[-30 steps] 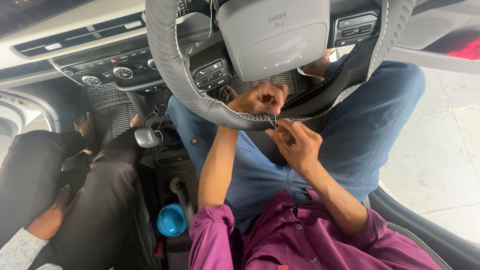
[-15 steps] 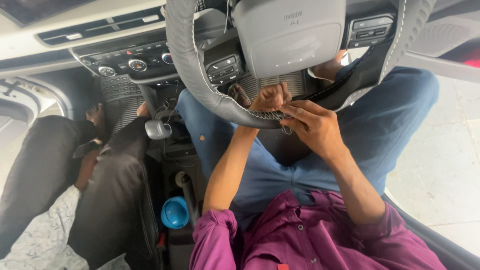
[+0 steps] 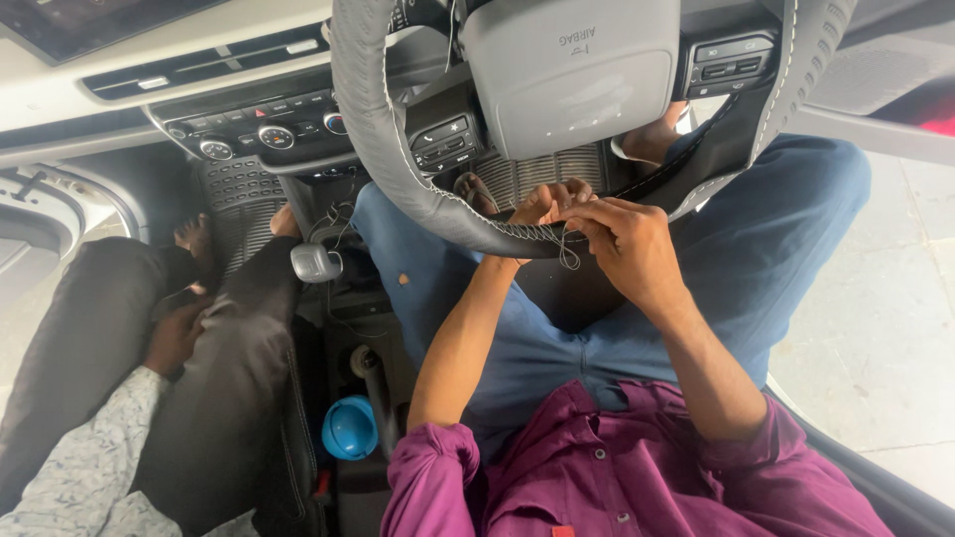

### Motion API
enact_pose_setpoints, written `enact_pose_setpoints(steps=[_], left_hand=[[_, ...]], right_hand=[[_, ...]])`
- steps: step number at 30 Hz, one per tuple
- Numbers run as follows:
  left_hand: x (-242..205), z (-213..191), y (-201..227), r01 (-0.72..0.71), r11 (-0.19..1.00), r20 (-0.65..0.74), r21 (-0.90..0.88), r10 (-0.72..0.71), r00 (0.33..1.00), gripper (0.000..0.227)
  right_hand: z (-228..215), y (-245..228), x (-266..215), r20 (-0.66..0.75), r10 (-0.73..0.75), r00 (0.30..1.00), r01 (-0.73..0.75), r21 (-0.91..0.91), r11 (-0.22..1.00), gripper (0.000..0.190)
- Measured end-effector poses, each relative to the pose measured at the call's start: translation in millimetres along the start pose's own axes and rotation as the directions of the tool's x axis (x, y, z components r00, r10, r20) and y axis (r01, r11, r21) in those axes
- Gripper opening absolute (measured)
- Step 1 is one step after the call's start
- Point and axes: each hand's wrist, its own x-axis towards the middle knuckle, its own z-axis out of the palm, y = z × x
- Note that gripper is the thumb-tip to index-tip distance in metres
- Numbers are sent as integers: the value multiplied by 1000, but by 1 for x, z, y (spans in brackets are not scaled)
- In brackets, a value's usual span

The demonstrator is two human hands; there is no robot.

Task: The person sews a leather cover onto a steering wheel by hand using a needle and thread, pulling the stitches tight as they progress along the rim.

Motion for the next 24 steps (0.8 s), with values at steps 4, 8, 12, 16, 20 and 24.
enact_pose_setpoints(steps=[4,8,12,16,20,24], left_hand=[[-3,1,-1,-3,1000,29,-17,4,1000,53],[-5,-2,-5,43,999,8,-4,-43,999,55],[-4,-7,-9,23,1000,-16,13,-23,1000,58],[-4,-9,-7,-23,995,-4,95,24,1000,60],[-3,-7,-6,-45,989,5,142,45,999,60],[-3,-6,-4,-38,993,-3,109,38,999,61]], right_hand=[[-2,-6,2,16,39,999,-39,32,999,15],[-2,-3,2,31,24,999,-25,44,999,13],[-1,0,4,22,5,1000,-6,34,999,13],[1,-1,4,25,7,1000,-8,35,999,12],[2,0,2,-6,-68,998,69,32,997,12],[4,1,-1,-25,-68,997,67,-24,997,11]])
